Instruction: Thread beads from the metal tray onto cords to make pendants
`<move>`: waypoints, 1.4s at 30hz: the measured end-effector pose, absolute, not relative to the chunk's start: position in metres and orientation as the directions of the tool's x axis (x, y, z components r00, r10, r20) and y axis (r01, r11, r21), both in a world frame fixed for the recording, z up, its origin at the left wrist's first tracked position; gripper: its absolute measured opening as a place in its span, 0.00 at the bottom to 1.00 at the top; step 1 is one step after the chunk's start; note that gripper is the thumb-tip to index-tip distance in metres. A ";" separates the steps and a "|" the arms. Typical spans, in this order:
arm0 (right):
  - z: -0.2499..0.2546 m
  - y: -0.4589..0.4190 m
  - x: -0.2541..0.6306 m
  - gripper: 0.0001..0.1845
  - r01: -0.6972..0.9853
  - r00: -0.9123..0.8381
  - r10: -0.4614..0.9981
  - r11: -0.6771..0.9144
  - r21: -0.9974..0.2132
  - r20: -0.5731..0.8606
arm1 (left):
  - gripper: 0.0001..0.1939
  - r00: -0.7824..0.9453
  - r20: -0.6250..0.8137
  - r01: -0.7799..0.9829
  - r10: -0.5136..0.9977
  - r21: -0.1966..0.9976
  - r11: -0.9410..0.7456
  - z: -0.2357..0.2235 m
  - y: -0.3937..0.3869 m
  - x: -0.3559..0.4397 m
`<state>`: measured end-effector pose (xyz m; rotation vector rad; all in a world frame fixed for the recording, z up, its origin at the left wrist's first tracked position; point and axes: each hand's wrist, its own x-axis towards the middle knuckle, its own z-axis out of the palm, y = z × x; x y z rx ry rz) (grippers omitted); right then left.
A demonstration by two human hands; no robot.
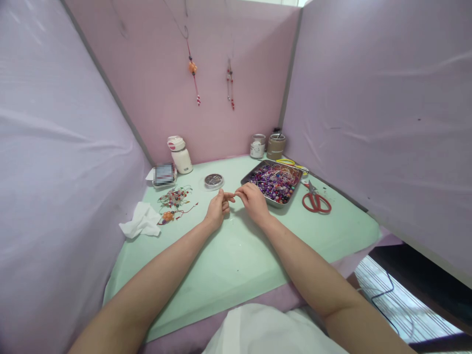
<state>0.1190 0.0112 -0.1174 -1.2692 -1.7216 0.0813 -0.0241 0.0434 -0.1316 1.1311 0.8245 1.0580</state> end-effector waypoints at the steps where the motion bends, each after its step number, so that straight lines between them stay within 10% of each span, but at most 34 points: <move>1: -0.118 0.012 0.120 0.13 0.694 0.017 0.770 0.450 -0.562 0.638 | 0.29 0.309 0.000 -0.237 0.951 0.968 0.077 -0.131 0.043 -0.024; 19: -0.097 0.038 0.175 0.08 0.743 0.254 0.782 0.219 -0.633 0.570 | 0.12 0.134 0.088 0.002 0.987 0.996 -0.089 -0.132 0.041 -0.025; 28: -0.095 0.077 0.191 0.08 0.959 0.066 0.979 -0.008 -0.284 0.195 | 0.11 0.167 0.103 0.059 0.981 0.992 -0.115 -0.128 0.037 -0.025; 42: -0.099 0.089 0.176 0.09 0.981 0.087 0.993 -0.071 -0.182 0.083 | 0.12 0.174 0.127 0.092 0.976 0.985 -0.145 -0.135 0.039 -0.025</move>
